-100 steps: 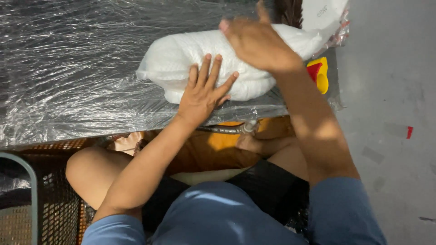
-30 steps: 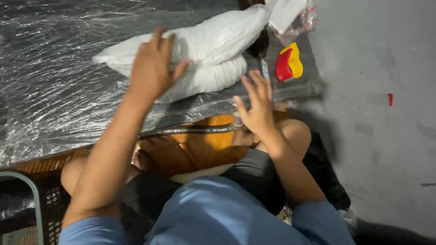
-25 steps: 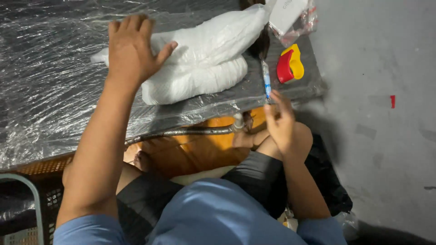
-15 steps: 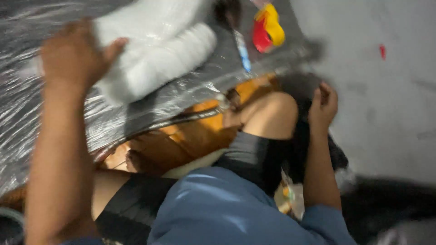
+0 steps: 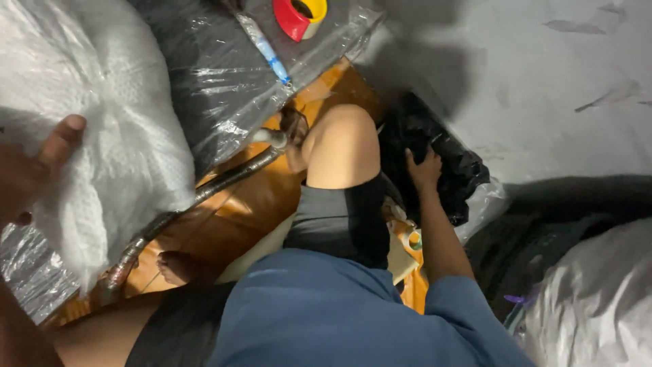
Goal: The person wraps a white item in bubble wrap, ties the bundle, and secures it with tape. Then the person places the wrapped bundle into a black plastic bag and ties the bag closed.
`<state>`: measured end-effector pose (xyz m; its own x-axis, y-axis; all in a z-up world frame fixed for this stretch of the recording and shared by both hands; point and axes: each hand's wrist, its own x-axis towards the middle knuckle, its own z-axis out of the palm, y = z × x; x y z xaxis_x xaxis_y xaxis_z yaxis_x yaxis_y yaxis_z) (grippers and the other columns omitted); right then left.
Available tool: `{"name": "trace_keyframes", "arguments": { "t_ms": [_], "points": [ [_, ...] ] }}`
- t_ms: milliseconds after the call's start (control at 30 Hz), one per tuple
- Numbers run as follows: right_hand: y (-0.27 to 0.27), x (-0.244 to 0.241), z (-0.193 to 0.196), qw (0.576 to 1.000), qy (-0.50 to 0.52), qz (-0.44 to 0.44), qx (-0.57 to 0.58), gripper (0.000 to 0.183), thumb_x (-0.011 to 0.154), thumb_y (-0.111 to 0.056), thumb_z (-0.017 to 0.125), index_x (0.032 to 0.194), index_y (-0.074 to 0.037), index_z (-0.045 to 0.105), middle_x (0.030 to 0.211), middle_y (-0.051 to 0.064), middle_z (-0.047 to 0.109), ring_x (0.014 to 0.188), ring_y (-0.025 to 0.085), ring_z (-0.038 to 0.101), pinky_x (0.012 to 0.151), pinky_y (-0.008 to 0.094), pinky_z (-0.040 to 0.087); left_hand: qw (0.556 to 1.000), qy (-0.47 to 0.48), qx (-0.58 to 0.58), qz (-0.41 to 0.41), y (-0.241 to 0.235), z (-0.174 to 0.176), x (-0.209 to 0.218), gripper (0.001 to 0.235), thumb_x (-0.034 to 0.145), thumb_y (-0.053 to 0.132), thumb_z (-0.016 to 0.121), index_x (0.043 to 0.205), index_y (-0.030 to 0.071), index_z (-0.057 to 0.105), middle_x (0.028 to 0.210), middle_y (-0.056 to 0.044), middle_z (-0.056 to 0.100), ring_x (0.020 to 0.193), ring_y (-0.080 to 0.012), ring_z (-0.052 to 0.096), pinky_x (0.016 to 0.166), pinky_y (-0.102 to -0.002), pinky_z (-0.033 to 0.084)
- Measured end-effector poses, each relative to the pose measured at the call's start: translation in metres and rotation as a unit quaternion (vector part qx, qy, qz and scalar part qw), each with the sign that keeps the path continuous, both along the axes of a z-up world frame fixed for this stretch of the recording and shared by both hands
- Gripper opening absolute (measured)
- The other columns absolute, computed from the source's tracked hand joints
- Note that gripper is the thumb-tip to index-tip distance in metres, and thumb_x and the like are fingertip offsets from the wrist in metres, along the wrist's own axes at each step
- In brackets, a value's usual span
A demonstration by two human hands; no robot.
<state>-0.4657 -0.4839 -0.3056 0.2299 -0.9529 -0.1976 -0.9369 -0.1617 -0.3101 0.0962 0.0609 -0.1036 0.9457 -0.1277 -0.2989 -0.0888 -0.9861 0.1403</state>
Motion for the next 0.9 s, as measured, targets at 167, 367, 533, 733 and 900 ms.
{"name": "trace_keyframes", "arguments": {
  "t_ms": [167, 367, 533, 733, 900],
  "points": [
    [0.007, 0.045, -0.006, 0.992, -0.011, 0.110, -0.066, 0.076, 0.095, -0.064, 0.060, 0.145, -0.007, 0.058, 0.143, 0.024, 0.057, 0.131, 0.041, 0.051, 0.103, 0.061, 0.041, 0.990, 0.078, -0.108, -0.053, 0.005, 0.065, -0.028, 0.108, 0.126, 0.097, 0.031, 0.097, -0.001, 0.065, 0.068, -0.024, 0.061, 0.049, -0.0409, 0.059, 0.033, -0.050, 0.044],
    [-0.027, 0.053, -0.035, 0.991, -0.071, 0.079, -0.085, 0.029, 0.102, -0.034, 0.067, 0.114, -0.009, 0.074, 0.109, 0.017, 0.068, 0.106, 0.039, 0.066, 0.091, 0.052, 0.055, 0.971, 0.042, -0.224, -0.070, 0.019, 0.045, -0.032, 0.082, 0.130, 0.076, 0.039, 0.114, -0.001, 0.062, 0.092, -0.022, 0.062, 0.075, -0.0362, 0.059, 0.056, -0.047, 0.046],
    [-0.026, 0.052, 0.058, 0.939, -0.256, 0.091, -0.211, 0.018, 0.104, -0.013, 0.065, 0.106, 0.004, 0.069, 0.096, 0.030, 0.067, 0.096, 0.050, 0.065, 0.087, 0.054, 0.053, 0.931, -0.005, -0.355, -0.085, 0.037, 0.022, -0.038, 0.052, 0.135, 0.051, 0.049, 0.133, 0.000, 0.059, 0.121, -0.019, 0.062, 0.107, -0.0304, 0.059, 0.083, -0.043, 0.048],
    [-0.042, 0.049, 0.162, 0.876, -0.331, 0.177, -0.303, 0.006, 0.108, -0.005, 0.061, 0.108, -0.003, 0.066, 0.098, 0.012, 0.063, 0.092, 0.027, 0.058, 0.080, 0.040, 0.047, 0.940, -0.146, -0.259, -0.165, 0.065, 0.078, -0.045, 0.029, 0.134, 0.026, 0.076, 0.127, -0.002, 0.076, 0.078, -0.012, 0.058, 0.067, -0.0214, 0.049, 0.061, -0.040, 0.038],
    [0.036, 0.131, 0.306, 0.792, -0.431, 0.295, -0.317, 0.012, 0.114, -0.008, 0.057, 0.111, 0.003, 0.054, 0.108, 0.016, 0.054, 0.103, 0.031, 0.052, 0.095, 0.044, 0.043, 0.916, -0.195, -0.301, -0.180, 0.030, 0.121, -0.073, 0.026, 0.117, 0.016, 0.071, 0.133, -0.004, 0.066, 0.116, -0.024, 0.060, 0.091, -0.0365, 0.063, 0.074, -0.049, 0.050]
  ]
}}
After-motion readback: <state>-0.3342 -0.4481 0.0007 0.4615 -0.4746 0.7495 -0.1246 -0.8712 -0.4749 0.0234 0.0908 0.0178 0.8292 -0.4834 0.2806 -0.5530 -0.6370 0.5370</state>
